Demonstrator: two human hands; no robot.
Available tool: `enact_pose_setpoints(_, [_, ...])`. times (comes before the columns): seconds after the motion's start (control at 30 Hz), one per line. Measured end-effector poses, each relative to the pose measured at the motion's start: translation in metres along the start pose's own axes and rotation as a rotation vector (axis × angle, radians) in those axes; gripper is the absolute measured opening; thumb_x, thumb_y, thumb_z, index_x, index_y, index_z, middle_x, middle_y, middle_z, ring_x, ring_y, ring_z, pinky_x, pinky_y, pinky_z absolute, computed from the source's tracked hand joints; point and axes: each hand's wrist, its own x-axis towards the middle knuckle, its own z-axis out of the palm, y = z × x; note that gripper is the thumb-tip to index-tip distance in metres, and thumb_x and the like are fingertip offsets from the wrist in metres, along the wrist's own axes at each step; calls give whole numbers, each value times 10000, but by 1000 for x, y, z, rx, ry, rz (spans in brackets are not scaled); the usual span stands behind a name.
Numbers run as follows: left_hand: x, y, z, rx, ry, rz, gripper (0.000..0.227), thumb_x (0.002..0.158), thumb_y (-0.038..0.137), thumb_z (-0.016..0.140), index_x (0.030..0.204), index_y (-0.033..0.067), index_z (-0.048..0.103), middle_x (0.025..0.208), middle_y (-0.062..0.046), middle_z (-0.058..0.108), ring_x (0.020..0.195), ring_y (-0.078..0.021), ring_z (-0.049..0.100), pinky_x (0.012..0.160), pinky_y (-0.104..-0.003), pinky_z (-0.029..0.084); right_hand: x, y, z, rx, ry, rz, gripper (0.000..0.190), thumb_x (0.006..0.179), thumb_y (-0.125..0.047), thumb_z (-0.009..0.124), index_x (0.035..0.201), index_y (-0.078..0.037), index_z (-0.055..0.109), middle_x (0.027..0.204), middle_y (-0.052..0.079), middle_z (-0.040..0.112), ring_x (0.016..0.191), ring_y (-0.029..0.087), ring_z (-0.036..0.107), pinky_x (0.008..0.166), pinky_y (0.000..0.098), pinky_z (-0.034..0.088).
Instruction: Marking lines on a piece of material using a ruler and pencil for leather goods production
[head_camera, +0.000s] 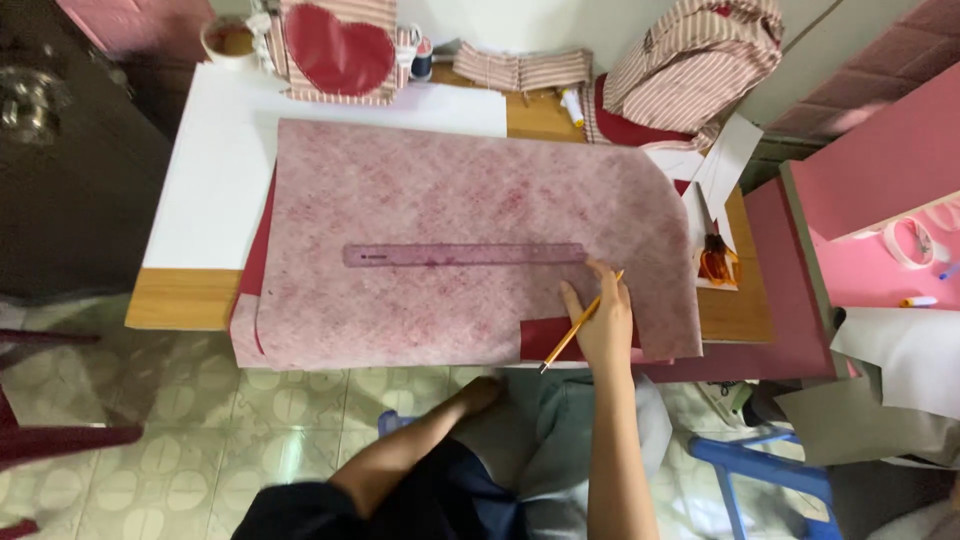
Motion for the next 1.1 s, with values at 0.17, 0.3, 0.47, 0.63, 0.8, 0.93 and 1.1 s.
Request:
enact_pose_setpoints(0.17, [-12, 21, 6, -91, -23, -38, 564, 1080, 291, 330, 1300, -96, 677, 1333, -386, 672, 1314, -547, 609, 1165, -632, 442, 6, -13, -6, -3, -11, 60, 526, 901, -301, 903, 1363, -161, 694, 1284, 130, 771, 1260, 378, 684, 1084, 503, 534])
enact_pose_setpoints(0.3, [-25, 27, 4, -134, -60, -67, 558, 1079, 350, 374, 1341, -53, 657, 1350, -362, 668, 1312, -537, 616, 1152, -628, 459, 5, -16, -8, -2, -27, 110, 527, 910, -286, 897, 1374, -143, 693, 1287, 150, 768, 1272, 389, 673, 1085, 521, 533])
enact_pose_setpoints(0.47, [-54, 37, 11, -179, -117, -92, 566, 1078, 425, 429, 1393, 0, 631, 1372, -331, 663, 1310, -524, 625, 1136, -622, 480, 6, -18, -6, -30, -10, 54, 495, 938, -291, 891, 1363, -130, 695, 1303, 165, 763, 1266, 398, 677, 1077, 525, 535])
enact_pose_setpoints(0.63, [-80, 48, -2, -207, -147, -103, 591, 1077, 500, 483, 1445, 53, 606, 1394, -301, 658, 1308, -512, 633, 1120, -616, 501, 3, -4, 0, -66, 16, 45, 516, 918, -326, 908, 1369, -176, 706, 1306, 130, 767, 1267, 358, 688, 1080, 489, 546])
enact_pose_setpoints(0.8, [-119, 72, -51, -214, -202, -108, 630, 1077, 574, 538, 1497, 106, 580, 1415, -271, 653, 1305, -499, 641, 1104, -610, 522, 5, -17, -8, -63, -57, 96, 495, 941, -365, 866, 1360, -171, 686, 1375, 182, 732, 1327, 445, 641, 1123, 572, 506])
enact_pose_setpoints(0.93, [-202, 183, -178, -343, -417, 410, 579, 1124, 435, 516, 1448, -38, 593, 1396, -391, 622, 1285, -598, 602, 1132, -643, 491, 8, -26, -11, -43, -41, 112, 493, 934, -309, 874, 1363, -154, 686, 1364, 196, 729, 1323, 461, 639, 1123, 563, 499])
enact_pose_setpoints(1.1, [-219, 222, -282, -156, 77, 507, 390, 1133, 329, 511, 1418, 93, 634, 1424, -131, 704, 1305, -312, 676, 1088, -471, 492, 13, -27, -16, -49, -178, 96, 510, 959, -272, 800, 1415, -114, 634, 1471, 98, 689, 1299, 338, 611, 1125, 451, 465])
